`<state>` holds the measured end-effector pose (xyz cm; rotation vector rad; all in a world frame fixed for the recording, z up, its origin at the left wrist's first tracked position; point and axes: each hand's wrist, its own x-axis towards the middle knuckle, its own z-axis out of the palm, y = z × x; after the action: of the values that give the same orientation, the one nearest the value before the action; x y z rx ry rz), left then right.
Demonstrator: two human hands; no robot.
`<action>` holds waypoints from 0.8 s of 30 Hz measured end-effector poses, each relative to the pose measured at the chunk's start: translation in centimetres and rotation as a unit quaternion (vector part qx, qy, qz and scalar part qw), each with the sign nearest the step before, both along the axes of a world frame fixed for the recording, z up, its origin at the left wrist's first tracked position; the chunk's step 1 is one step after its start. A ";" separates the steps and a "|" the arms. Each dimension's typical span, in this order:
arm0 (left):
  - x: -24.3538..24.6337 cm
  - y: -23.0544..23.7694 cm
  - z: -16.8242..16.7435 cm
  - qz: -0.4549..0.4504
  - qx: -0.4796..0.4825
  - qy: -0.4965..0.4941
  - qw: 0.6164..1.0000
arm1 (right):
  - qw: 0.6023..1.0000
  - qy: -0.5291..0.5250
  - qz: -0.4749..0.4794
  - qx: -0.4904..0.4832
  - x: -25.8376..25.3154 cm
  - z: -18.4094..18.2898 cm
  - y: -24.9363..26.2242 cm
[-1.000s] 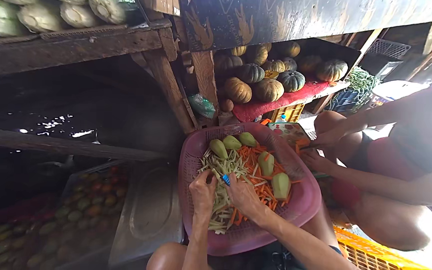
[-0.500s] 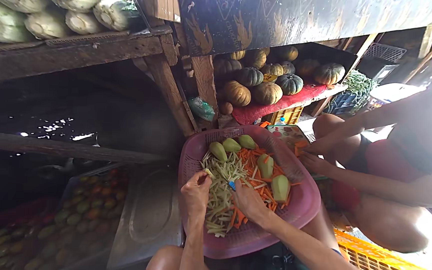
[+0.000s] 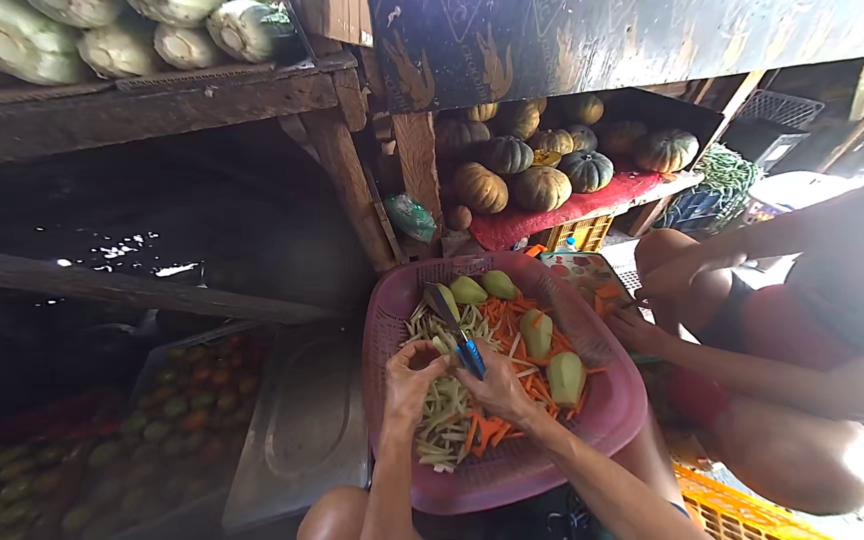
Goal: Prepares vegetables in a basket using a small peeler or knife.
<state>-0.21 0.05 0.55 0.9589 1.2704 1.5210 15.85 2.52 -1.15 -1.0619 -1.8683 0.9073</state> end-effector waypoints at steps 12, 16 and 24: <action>-0.1 0.1 -1.3 0.112 0.077 0.319 0.938 | 0.959 -0.244 -0.062 0.130 0.8 0.8 -2.2; 0.2 0.6 -2.3 0.160 0.144 0.396 0.893 | 0.945 -0.278 -0.065 0.158 0.5 0.2 -3.2; 0.2 0.6 -2.8 0.172 0.177 0.424 0.871 | 0.933 -0.302 -0.070 0.182 0.1 -0.4 -3.2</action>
<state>-0.06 0.69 -2.22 1.8563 1.8767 1.6981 15.97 -0.63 -1.54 -1.3064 -2.2972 0.1253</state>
